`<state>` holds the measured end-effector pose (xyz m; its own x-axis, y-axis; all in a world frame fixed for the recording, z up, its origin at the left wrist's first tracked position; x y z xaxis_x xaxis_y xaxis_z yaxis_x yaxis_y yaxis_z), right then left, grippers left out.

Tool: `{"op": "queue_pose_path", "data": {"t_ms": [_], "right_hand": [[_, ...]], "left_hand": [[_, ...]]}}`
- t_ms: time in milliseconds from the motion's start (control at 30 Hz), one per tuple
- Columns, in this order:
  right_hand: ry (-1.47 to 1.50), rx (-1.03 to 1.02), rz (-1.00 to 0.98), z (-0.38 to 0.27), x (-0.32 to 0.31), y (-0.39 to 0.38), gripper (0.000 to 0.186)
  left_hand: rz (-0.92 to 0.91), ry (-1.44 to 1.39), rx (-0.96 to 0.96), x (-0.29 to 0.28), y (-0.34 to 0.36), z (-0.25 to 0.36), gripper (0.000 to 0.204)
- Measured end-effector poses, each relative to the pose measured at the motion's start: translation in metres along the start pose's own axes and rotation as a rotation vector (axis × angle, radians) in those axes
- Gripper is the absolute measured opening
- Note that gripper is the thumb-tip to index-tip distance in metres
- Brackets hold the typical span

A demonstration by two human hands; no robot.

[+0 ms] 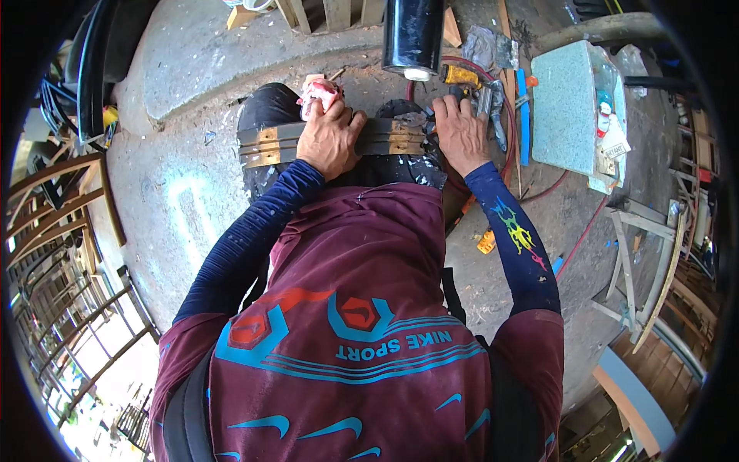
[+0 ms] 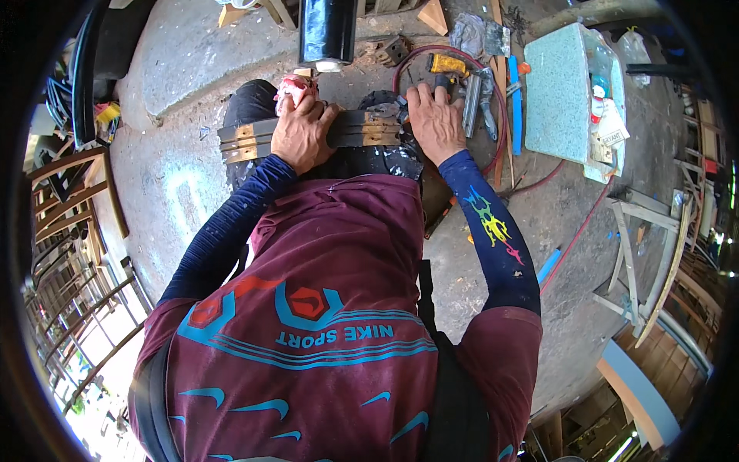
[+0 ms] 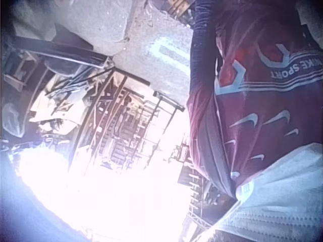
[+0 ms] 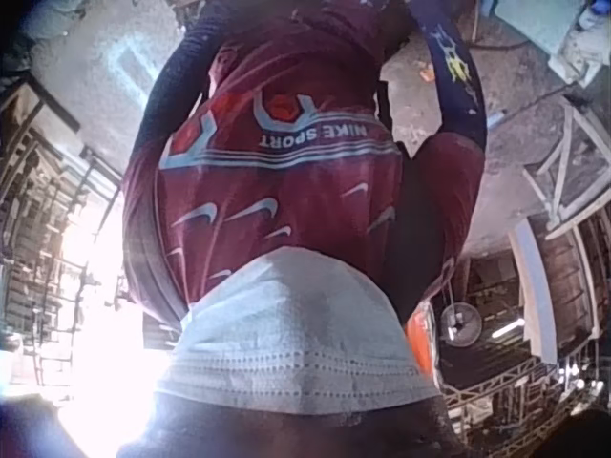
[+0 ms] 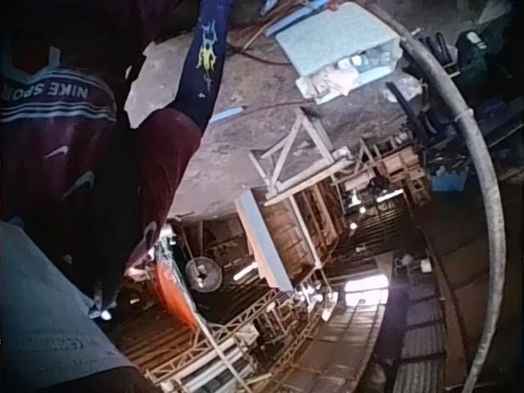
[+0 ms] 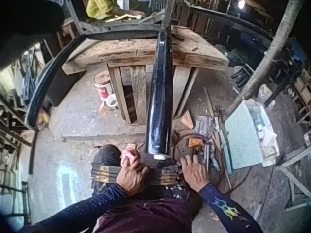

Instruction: Repairing a metal and wood chair frame using a hammer, pliers, and power drill.

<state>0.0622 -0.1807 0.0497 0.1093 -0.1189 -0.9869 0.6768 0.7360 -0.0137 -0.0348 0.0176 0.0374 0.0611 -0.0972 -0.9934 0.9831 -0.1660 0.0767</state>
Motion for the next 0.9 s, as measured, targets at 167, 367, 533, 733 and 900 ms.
{"op": "queue_pose_path", "data": {"t_ms": [167,367,533,733,900], "right_hand": [[-0.012,-0.159,0.043,0.003,0.000,0.001,0.026],[0.358,-0.160,-0.282,0.012,-0.017,-0.002,0.029],[0.609,-0.003,-0.562,0.017,-0.007,-0.018,0.022],[1.990,0.526,-1.106,-0.043,0.005,-0.107,0.021],[2.134,0.547,-0.556,-0.054,-0.014,-0.101,0.021]], "left_hand": [[-0.020,-0.026,0.004,-0.004,-0.002,0.002,0.067],[0.071,0.022,0.083,-0.009,-0.014,0.007,0.064],[0.162,0.111,0.137,-0.009,-0.021,0.018,0.042],[0.139,0.017,0.042,-0.007,-0.012,0.009,0.042],[0.159,0.008,0.099,-0.006,-0.007,0.012,0.040]]}}
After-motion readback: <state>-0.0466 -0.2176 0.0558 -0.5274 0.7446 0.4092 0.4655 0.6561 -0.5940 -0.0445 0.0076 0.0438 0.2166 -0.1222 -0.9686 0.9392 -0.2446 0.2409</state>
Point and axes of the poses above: each hand's wrist, its own y-axis towards the middle knuckle, its own x-axis out of the palm, z = x × y, the point moved 6 cm from there along y, towards the middle knuckle, and after that the axes turned 4 degrees about -x, right-handed, at the moved point
